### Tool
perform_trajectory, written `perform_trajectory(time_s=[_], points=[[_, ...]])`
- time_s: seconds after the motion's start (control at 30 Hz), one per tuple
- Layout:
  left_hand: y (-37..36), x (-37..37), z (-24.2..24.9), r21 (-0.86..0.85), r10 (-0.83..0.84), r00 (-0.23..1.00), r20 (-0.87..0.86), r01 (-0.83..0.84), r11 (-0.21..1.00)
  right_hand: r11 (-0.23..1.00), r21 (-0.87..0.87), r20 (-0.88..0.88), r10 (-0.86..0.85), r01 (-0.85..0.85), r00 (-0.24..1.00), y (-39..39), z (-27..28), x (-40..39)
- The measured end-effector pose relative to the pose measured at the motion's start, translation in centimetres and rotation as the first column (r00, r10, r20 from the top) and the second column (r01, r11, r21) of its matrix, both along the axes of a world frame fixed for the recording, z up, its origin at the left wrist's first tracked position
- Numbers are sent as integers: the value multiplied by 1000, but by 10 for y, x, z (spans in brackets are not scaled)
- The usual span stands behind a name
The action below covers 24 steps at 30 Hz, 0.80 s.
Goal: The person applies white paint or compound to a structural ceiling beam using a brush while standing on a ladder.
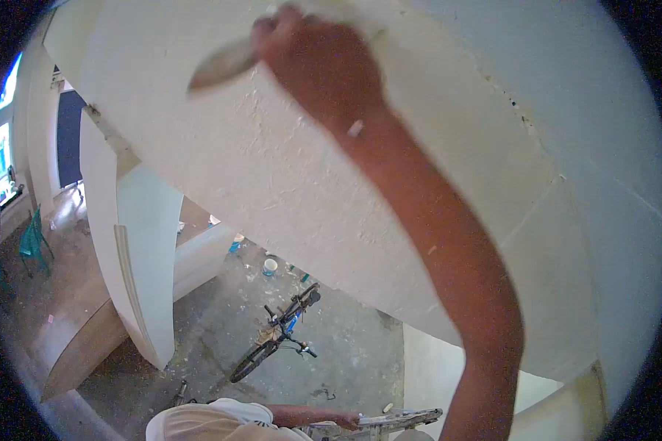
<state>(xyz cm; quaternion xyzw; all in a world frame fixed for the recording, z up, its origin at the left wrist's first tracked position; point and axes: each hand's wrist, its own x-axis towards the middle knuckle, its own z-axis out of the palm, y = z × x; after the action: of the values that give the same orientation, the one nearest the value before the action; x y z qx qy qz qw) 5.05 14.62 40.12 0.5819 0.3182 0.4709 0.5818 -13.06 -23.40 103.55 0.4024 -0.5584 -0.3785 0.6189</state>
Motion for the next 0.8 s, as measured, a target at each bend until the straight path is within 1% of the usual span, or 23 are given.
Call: perform_trajectory(time_s=[0.03, 0.07, 0.1, 0.13, 0.17, 0.2, 0.23, 0.27, 0.3, 0.33, 0.37, 0.4, 0.43, 0.5, 0.53, 0.57, 0.6, 0.63, 0.67, 0.7, 0.73, 0.77, 0.8], points=[[3, 0, 2, -6, -11, 1000, 1, 11, 1000, 997, -52, 45, -62, 64, 997, -2, -30, 4], [1, -7, -6, -15, -26, 1000, 1, 26, 1000, 996, -93, 153, 27, -13, 988, -2, -72, 5], [1, 5, -14, -29, -49, 999, 9, 49, 998, 998, -42, 217, -46, 56, 975, -1, -115, 11], [-5, 6, -3, 69, 28, 986, -163, -17, 997, 999, -38, 264, -7, 18, 964, -1, -154, 14], [-12, -1, 9, 179, 126, 937, -327, -69, 981, 998, -19, 328, 67, -64, 942, -3, -172, 25], [-19, 1, 11, 139, 160, 971, -179, -136, 981, 991, -48, 451, 136, -129, 882, -8, -177, 32], [-25, 8, 14, 90, 199, 980, -22, -197, 976, 991, -51, 451, 137, -128, 882, -7, -173, 32], [-35, 10, 27, 88, 199, 980, -18, -197, 976, 985, -170, 580, 73, 33, 811, -12, -151, 38], [-50, 6, 45, 20, 162, 986, -33, -161, 987, 943, -258, 701, 35, 208, 712, -16, -125, 40], [-57, 3, 55, -44, 126, 991, -47, -128, 991, 913, -360, 735, 151, 192, 661, -14, -90, 30], [-54, 1, 54, -37, 132, 990, -49, -134, 990, 915, -334, 634, 39, 228, 773, -14, -54, 24], [-51, -2, 50, -28, 98, 995, -26, -98, 995, 905, -381, 574, 71, 190, 816, -12, -20, 25], [-41, -6, 40, -17, 64, 998, -3, -64, 998, 933, -350, 316, 204, -86, 927, -8, 9, 16], [-23, -2, 21, 7, -12, 998, 64, 11, 1000, 903, -418, 387, 80, 97, 919, -28, 42, 51], [-21, 3, 17, 16, -51, 994, 98, 50, 999, 951, -309, 224, 71, 2, 972, -28, 55, 47], [-29, 8, 25, 16, -53, 992, 111, 52, 999, 981, -183, 58, 80, -69, 995, -32, 60, 43], [-37, 6, 33, 32, 28, 1000, 14, -29, 999, 982, -165, -41, -99, 91, 994, -35, 60, 36], [-46, 3, 43, 55, 112, 990, -89, -108, 993, 983, -148, 33, -103, 107, 994, -37, 48, 35], [-34, 1, 28, 53, 114, 989, -91, -110, 993, 1000, 5, -15, 16, -16, 1000, -21, 32, 3], [-4, 0, -4, 65, 64, 992, -107, -58, 996, 999, -17, 32, -29, 29, 999, -26, -5, 3], [2, 4, -12, 73, 8, 992, -123, 1, 997, 991, -73, 209, 128, -115, 969, -27, -52, -2], [4, 16, -22, 69, -3, 991, -131, 13, 998, 988, -149, 410, 102, -44, 906, -25, -103, 5], [-3, 23, -16, 91, 105, 992, -64, -99, 991, 991, -127, 451, 84, -29, 889, -25, -150, 3]])
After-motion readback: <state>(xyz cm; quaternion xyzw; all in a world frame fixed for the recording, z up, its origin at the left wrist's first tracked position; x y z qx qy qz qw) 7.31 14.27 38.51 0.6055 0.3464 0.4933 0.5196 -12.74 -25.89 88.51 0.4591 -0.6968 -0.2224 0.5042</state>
